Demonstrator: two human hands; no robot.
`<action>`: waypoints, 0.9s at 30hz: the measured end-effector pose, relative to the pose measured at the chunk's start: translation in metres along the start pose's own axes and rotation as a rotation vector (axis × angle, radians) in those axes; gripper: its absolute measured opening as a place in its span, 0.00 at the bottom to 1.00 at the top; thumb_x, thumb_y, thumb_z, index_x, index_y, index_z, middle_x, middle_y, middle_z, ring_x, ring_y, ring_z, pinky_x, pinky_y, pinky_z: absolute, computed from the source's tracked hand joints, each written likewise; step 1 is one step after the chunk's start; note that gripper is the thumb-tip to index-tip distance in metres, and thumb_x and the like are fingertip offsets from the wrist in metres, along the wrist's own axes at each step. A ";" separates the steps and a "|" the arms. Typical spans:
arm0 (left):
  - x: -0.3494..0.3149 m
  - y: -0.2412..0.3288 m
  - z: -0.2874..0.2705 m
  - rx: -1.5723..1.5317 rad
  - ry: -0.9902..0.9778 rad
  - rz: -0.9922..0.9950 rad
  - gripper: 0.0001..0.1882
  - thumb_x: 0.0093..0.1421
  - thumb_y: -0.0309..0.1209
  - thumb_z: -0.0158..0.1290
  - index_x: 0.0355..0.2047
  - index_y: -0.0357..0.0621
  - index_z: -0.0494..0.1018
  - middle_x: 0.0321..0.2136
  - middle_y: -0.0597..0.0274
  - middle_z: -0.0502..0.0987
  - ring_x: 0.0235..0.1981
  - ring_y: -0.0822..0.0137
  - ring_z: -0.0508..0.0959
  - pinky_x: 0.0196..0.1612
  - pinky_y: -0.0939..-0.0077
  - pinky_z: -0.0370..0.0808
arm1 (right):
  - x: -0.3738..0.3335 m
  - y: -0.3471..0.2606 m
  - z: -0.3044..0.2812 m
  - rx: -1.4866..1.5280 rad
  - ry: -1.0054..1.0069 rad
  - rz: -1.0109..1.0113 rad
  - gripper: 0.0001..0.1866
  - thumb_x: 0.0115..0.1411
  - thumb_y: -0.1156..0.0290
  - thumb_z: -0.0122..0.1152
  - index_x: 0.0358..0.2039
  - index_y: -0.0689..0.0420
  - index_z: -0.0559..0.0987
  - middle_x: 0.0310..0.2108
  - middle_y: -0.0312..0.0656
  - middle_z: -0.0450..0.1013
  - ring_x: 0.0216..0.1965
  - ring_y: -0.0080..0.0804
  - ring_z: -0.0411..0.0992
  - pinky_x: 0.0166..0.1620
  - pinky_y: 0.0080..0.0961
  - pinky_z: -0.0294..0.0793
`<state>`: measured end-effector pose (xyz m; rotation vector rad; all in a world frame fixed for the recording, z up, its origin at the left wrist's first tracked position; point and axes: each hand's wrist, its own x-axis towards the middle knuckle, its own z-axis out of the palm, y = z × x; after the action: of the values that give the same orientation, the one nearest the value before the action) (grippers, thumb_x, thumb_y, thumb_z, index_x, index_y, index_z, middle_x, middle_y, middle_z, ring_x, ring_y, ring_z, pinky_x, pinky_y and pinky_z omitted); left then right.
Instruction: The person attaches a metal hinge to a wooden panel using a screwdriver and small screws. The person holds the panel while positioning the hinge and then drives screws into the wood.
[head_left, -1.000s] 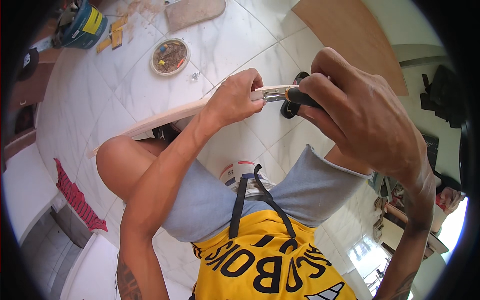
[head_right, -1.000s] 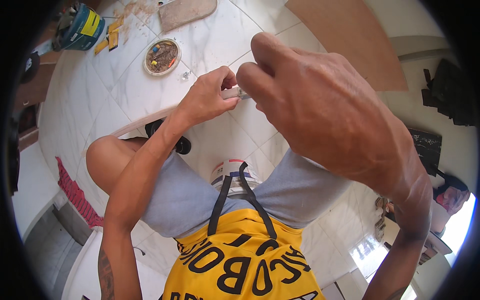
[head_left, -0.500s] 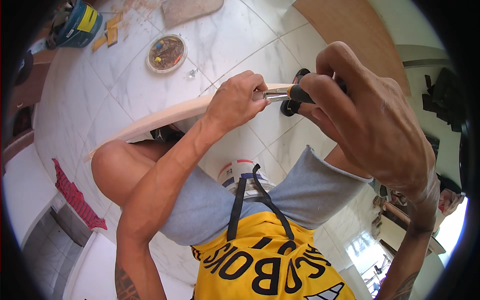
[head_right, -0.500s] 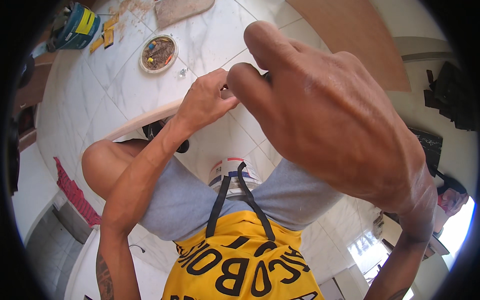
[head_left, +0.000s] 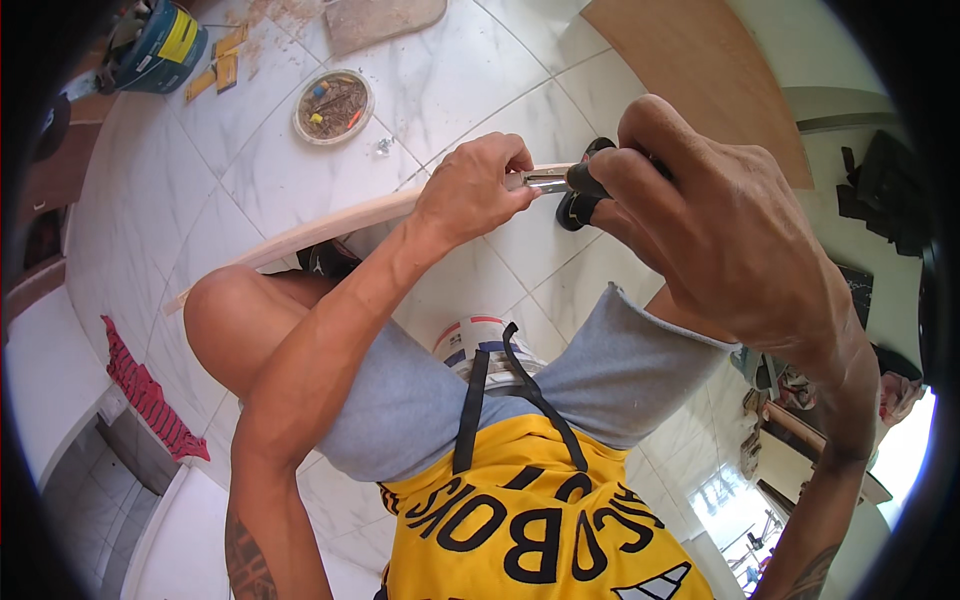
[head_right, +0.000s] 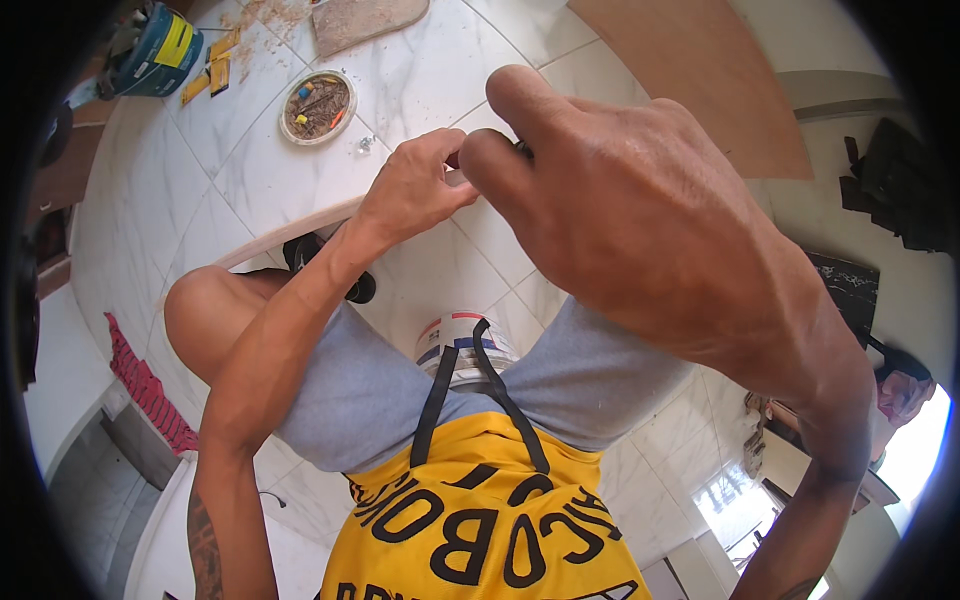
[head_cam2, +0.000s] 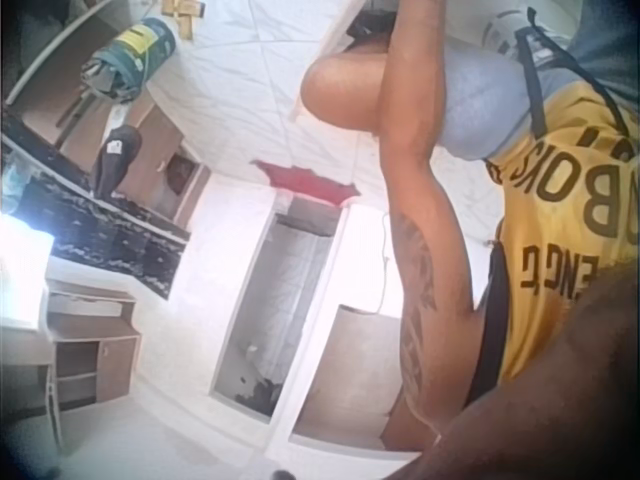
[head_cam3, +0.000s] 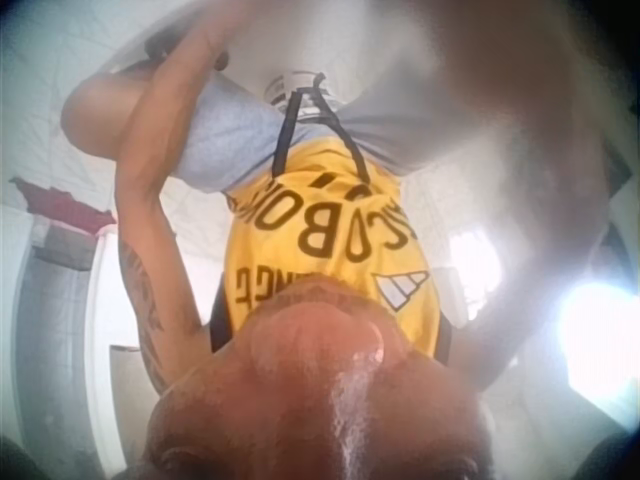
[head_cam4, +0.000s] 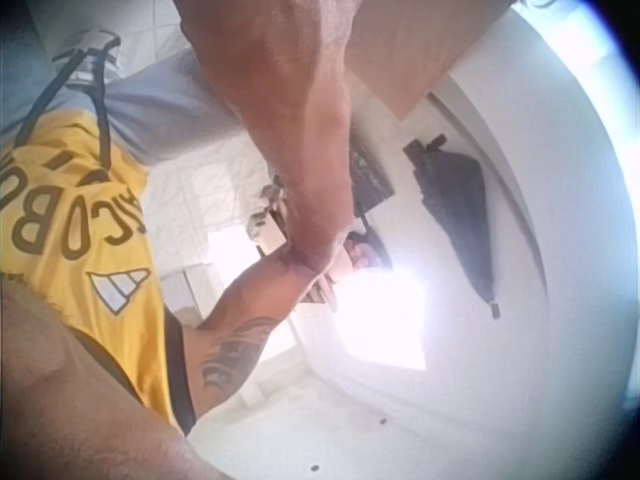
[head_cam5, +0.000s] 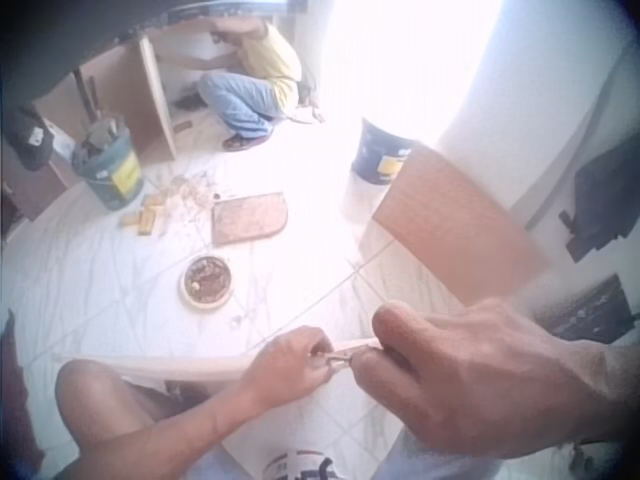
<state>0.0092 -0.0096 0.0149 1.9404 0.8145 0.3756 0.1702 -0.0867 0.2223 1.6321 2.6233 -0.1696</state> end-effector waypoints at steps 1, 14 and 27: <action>0.000 -0.002 0.001 -0.009 0.019 0.008 0.15 0.54 0.34 0.68 0.33 0.36 0.77 0.32 0.52 0.81 0.31 0.55 0.81 0.37 0.61 0.77 | 0.000 -0.002 -0.002 0.000 0.001 -0.002 0.19 0.62 0.59 0.69 0.47 0.56 0.75 0.30 0.39 0.71 0.26 0.37 0.75 0.30 0.36 0.72; 0.003 0.005 0.008 0.080 0.075 -0.010 0.16 0.54 0.38 0.67 0.32 0.40 0.76 0.32 0.54 0.80 0.34 0.52 0.82 0.40 0.57 0.78 | 0.005 0.008 -0.012 -0.079 -0.076 -0.104 0.21 0.56 0.57 0.74 0.39 0.57 0.75 0.37 0.40 0.70 0.28 0.33 0.77 0.31 0.35 0.75; 0.005 0.008 0.020 0.171 0.115 0.002 0.18 0.55 0.44 0.68 0.36 0.45 0.80 0.36 0.59 0.80 0.38 0.53 0.83 0.43 0.57 0.80 | 0.019 0.009 -0.019 -0.111 -0.248 -0.012 0.15 0.62 0.62 0.69 0.41 0.58 0.77 0.33 0.42 0.75 0.31 0.40 0.78 0.35 0.39 0.74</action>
<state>0.0274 -0.0219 0.0120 2.0928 0.9457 0.4343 0.1702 -0.0630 0.2389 1.4580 2.4121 -0.2082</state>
